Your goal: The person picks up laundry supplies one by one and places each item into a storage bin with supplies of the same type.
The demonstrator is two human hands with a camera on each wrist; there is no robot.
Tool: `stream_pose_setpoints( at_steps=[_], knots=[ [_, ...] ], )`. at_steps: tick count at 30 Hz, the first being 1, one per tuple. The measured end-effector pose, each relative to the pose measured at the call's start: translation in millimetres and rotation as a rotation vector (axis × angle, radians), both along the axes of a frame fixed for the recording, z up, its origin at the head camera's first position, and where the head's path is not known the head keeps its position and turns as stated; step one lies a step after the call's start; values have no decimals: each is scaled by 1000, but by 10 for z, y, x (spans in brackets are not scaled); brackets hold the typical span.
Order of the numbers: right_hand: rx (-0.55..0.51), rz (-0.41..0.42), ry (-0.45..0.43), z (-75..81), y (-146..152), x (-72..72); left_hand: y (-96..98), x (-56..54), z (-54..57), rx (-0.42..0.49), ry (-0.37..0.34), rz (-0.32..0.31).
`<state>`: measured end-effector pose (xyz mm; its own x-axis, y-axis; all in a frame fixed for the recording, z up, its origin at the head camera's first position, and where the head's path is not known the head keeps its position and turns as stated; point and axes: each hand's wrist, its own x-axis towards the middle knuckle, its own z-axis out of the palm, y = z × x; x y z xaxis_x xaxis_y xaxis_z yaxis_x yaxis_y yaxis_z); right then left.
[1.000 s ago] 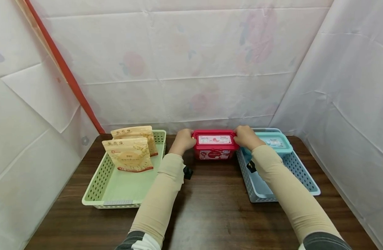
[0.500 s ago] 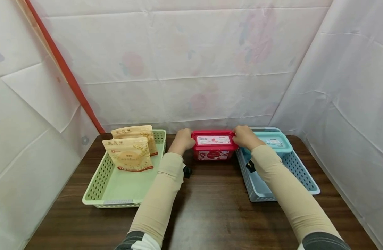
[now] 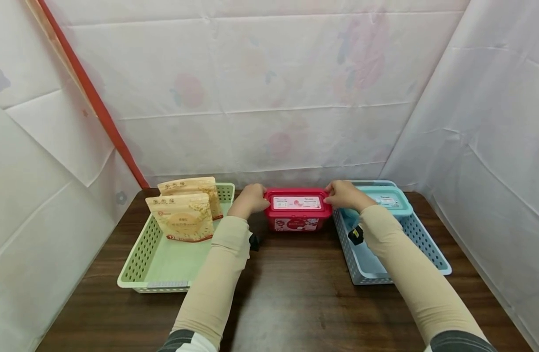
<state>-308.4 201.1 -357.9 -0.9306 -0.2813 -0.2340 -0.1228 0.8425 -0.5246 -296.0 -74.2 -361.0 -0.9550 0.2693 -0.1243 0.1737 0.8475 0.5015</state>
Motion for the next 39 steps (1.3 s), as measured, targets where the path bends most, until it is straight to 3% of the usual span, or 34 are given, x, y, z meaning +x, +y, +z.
stream_pose_setpoints(
  at_steps=[19, 31, 39],
  knots=[
    [-139, 39, -83, -36, -80, 141, -220, 160, -22, -12, 13, -38],
    [-113, 110, -71, -23, -140, 236, -345, 292, -27, 76, -39, -34],
    [-105, 123, -71, -25, -150, 244, -346, 307, -18, 54, -32, -55]
  ],
)
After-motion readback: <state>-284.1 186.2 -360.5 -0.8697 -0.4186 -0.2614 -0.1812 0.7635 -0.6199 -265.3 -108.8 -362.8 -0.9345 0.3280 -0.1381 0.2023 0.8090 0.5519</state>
